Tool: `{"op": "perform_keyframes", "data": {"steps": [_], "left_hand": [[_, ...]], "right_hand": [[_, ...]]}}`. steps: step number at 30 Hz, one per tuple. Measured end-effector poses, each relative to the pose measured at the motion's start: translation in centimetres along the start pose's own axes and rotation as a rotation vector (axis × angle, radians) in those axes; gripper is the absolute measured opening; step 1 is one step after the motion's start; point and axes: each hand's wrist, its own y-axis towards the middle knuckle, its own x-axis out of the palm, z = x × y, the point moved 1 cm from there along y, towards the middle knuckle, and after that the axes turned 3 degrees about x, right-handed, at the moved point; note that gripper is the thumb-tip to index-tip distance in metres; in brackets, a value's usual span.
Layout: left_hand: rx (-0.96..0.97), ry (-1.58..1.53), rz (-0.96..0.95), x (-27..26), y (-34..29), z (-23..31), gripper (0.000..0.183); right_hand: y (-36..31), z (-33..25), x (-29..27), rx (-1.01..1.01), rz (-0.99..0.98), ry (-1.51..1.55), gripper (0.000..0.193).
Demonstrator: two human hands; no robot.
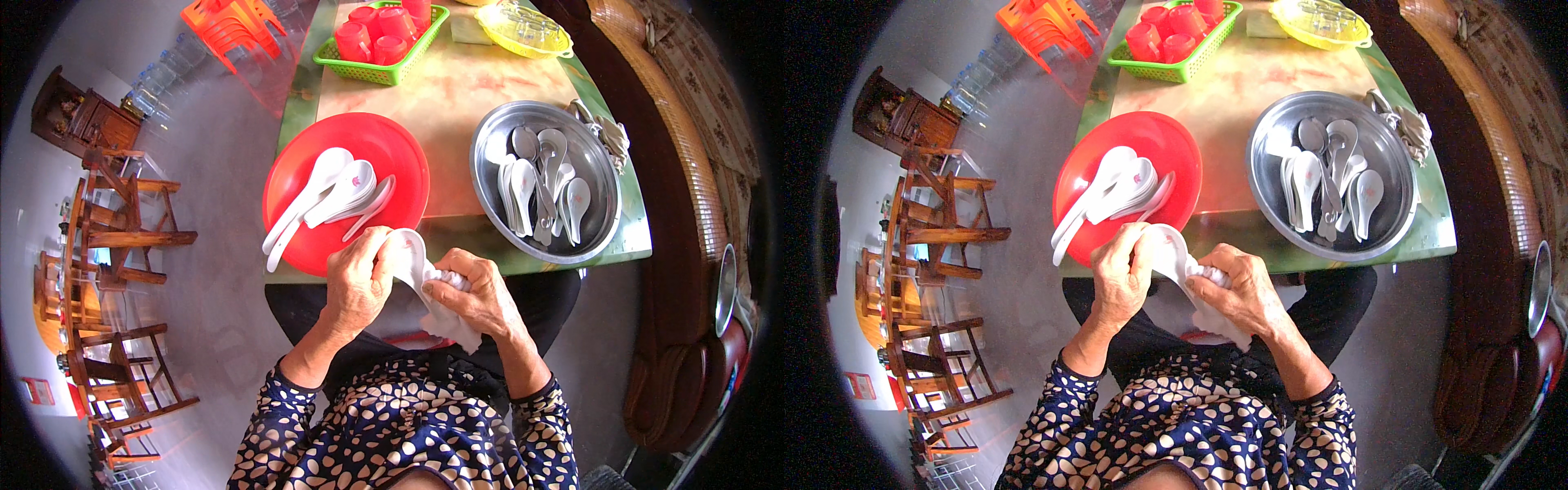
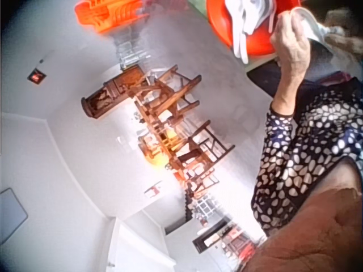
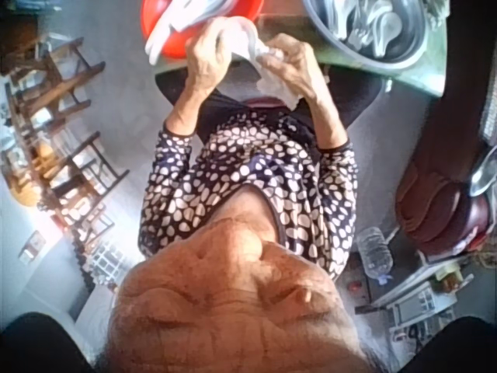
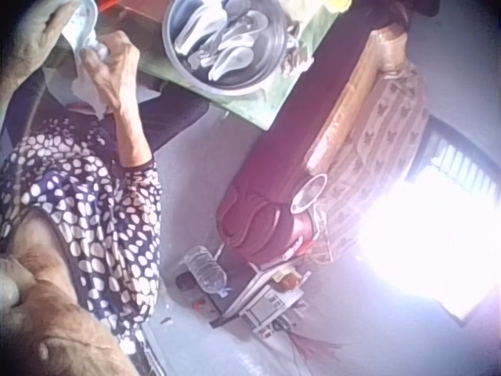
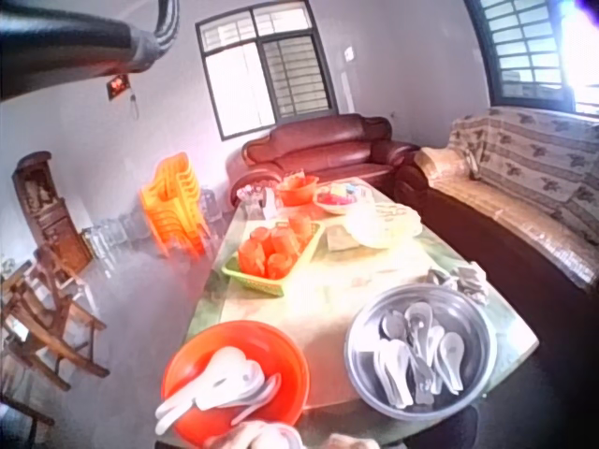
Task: The person sits at a table and wipes white plastic spoons with a white cloth. They pick up spoons one by one from a metal bowl, dry them thoroughly, and place them into a red plastic bowl. The process is repeated for multiple spoons throughout the clip.
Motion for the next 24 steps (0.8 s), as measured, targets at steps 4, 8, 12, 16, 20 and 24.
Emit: {"op": "perform_keyframes", "data": {"steps": [4,8,12,16,20,24], "left_hand": [[-0.015,-0.007,-0.023,0.1,0.2,0.5,0.010],[0.032,0.029,0.027,0.3,0.2,0.3,0.010],[0.052,0.055,0.068,0.3,0.4,0.2,0.009],[-0.001,0.068,0.063,0.0,0.5,0.1,0.008],[-0.057,-0.079,-0.007,-0.1,0.5,-0.1,0.008],[-0.349,-0.322,-0.347,-1.4,1.5,0.5,0.012]], "right_hand": [[0.9,-0.5,0.2,-0.056,0.088,-0.022,0.026],[1.8,-1.0,0.8,-0.106,0.183,-0.017,0.025],[1.8,-0.8,1.5,-0.139,0.238,-0.073,0.025],[1.2,-0.9,1.2,-0.038,0.138,-0.042,0.025],[0.3,-0.8,0.4,0.049,0.028,-0.013,0.024],[0.6,-0.2,-0.2,-0.150,-0.012,-0.176,0.019]]}}
